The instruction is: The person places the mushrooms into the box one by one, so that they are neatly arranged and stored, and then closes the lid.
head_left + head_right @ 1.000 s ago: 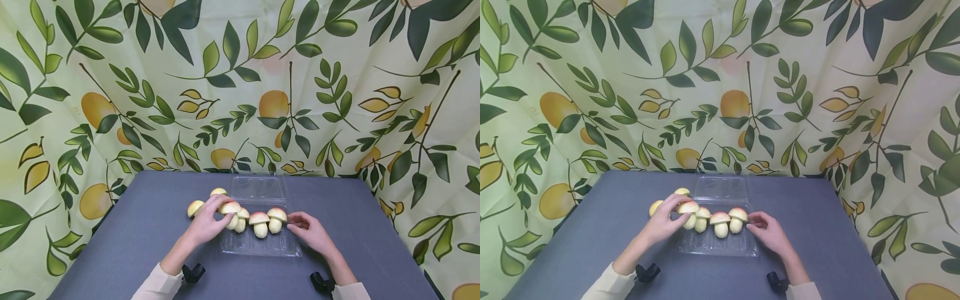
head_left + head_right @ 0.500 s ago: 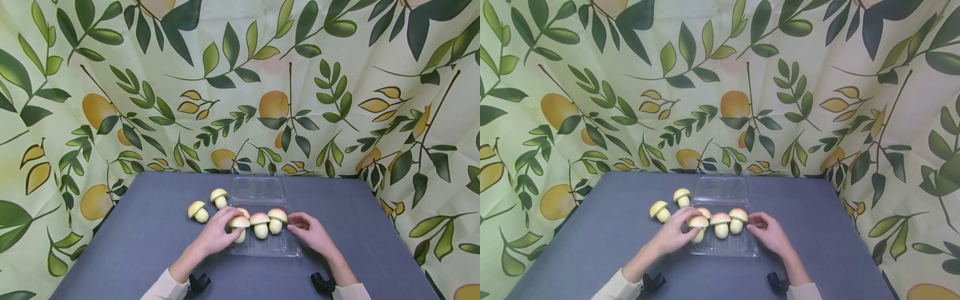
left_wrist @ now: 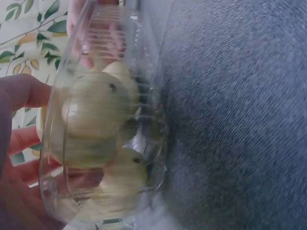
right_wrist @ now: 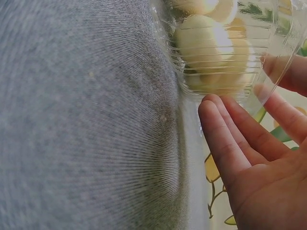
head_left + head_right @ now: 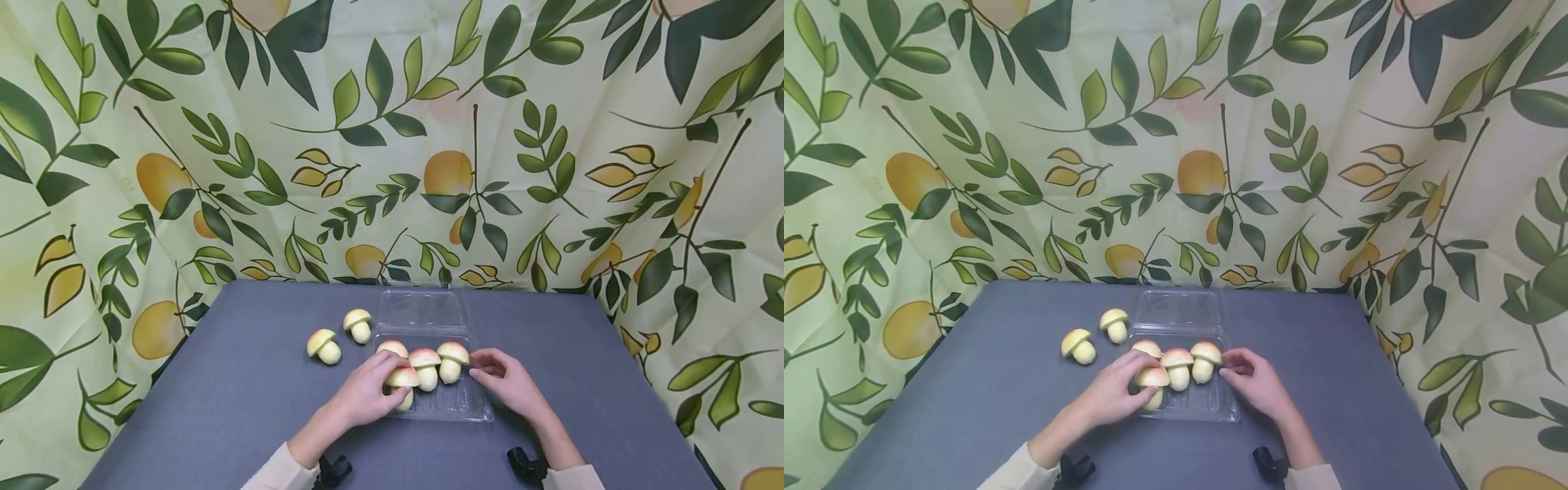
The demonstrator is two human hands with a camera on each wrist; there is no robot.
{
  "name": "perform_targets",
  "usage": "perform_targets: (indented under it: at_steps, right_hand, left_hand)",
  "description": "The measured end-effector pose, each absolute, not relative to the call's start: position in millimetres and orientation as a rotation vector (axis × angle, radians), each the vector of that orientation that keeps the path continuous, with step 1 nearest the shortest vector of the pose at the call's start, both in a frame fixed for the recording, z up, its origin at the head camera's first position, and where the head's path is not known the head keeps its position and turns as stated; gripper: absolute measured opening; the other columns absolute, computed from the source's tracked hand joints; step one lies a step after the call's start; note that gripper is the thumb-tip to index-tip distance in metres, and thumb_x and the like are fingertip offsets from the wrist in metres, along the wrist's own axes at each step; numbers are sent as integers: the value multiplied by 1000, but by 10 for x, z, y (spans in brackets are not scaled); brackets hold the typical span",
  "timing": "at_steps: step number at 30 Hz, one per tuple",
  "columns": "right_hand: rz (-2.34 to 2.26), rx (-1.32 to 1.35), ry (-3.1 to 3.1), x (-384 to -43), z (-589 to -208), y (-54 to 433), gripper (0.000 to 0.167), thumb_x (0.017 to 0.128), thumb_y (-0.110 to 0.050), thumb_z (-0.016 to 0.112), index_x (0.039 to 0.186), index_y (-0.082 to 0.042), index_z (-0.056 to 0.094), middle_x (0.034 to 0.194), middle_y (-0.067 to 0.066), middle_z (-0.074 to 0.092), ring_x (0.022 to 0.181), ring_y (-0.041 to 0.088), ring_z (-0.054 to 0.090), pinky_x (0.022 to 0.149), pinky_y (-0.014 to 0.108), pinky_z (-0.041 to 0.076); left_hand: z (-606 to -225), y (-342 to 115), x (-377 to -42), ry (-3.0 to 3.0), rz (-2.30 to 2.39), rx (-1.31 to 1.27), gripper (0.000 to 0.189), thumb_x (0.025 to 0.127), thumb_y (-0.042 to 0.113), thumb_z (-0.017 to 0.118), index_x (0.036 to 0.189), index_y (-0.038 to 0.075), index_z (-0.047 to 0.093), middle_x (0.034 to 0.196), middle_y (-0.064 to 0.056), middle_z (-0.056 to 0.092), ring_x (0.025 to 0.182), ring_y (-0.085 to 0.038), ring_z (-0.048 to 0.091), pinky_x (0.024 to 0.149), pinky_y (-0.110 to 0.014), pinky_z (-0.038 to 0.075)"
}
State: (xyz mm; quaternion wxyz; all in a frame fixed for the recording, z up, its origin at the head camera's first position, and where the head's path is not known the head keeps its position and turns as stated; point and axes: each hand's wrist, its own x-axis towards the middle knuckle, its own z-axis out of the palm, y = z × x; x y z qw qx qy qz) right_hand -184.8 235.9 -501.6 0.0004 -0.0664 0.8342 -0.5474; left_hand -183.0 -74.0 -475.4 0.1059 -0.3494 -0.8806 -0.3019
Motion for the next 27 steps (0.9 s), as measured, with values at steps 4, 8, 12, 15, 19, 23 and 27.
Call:
perform_targets:
  at_steps: [4, 8, 12, 15, 19, 23, 27]
  right_hand:
    - [-1724, -203, 2618, -1848, -5021, 2353, 33, 92, -14, 76, 122, -1, 67, 112, 13, 68, 100, 22, 68, 81, 27, 56]
    - [-1727, -215, 2618, -1845, -5023, 2355, 34, 92, -14, 76, 122, -1, 66, 111, 13, 68, 99, 21, 68, 80, 27, 56]
    - [-1734, -223, 2612, -1852, -5027, 2356, 33, 92, -14, 76, 121, 0, 66, 111, 14, 68, 98, 22, 68, 81, 27, 56]
    - [-1736, -229, 2610, -1852, -5030, 2355, 33, 92, -13, 76, 121, 0, 66, 111, 14, 68, 99, 22, 68, 81, 27, 56]
    - [-1722, -232, 2621, -1852, -5028, 2359, 34, 93, -14, 76, 122, 0, 66, 112, 15, 68, 99, 23, 68, 81, 27, 56]
    - [-1705, -235, 2633, -1847, -5011, 2364, 34, 93, -14, 76, 122, 1, 66, 114, 15, 68, 100, 23, 68, 81, 27, 56]
    - [-1699, -231, 2632, -1843, -5003, 2365, 35, 93, -14, 76, 123, 1, 66, 114, 15, 68, 101, 23, 68, 81, 27, 55]
  left_hand:
    - [-4764, -707, -1811, -2631, -822, -1054, 29, 91, 24, 72, 118, 17, 67, 116, 4, 63, 106, -15, 62, 84, -39, 55]
    - [-4744, -686, -1800, -2684, -794, -1060, 30, 92, 25, 71, 120, 17, 66, 118, 3, 62, 109, -16, 61, 86, -40, 55]
    - [-4739, -671, -1787, -2725, -781, -1057, 32, 93, 28, 71, 123, 18, 65, 122, 4, 61, 114, -17, 59, 91, -41, 54]
    - [-4750, -667, -1781, -2723, -780, -1054, 33, 94, 30, 70, 124, 17, 65, 124, 3, 60, 116, -18, 59, 92, -41, 53]
    - [-4734, -687, -1786, -2711, -772, -1067, 34, 97, 31, 68, 126, 14, 65, 124, 1, 61, 116, -19, 58, 94, -41, 52]
    - [-4694, -732, -1808, -2679, -772, -1077, 30, 98, 29, 66, 123, 12, 67, 121, -1, 63, 116, -19, 59, 96, -41, 52]
    - [-4648, -794, -1833, -2629, -800, -1054, 25, 98, 26, 67, 119, 11, 69, 116, -1, 66, 111, -19, 62, 94, -42, 52]
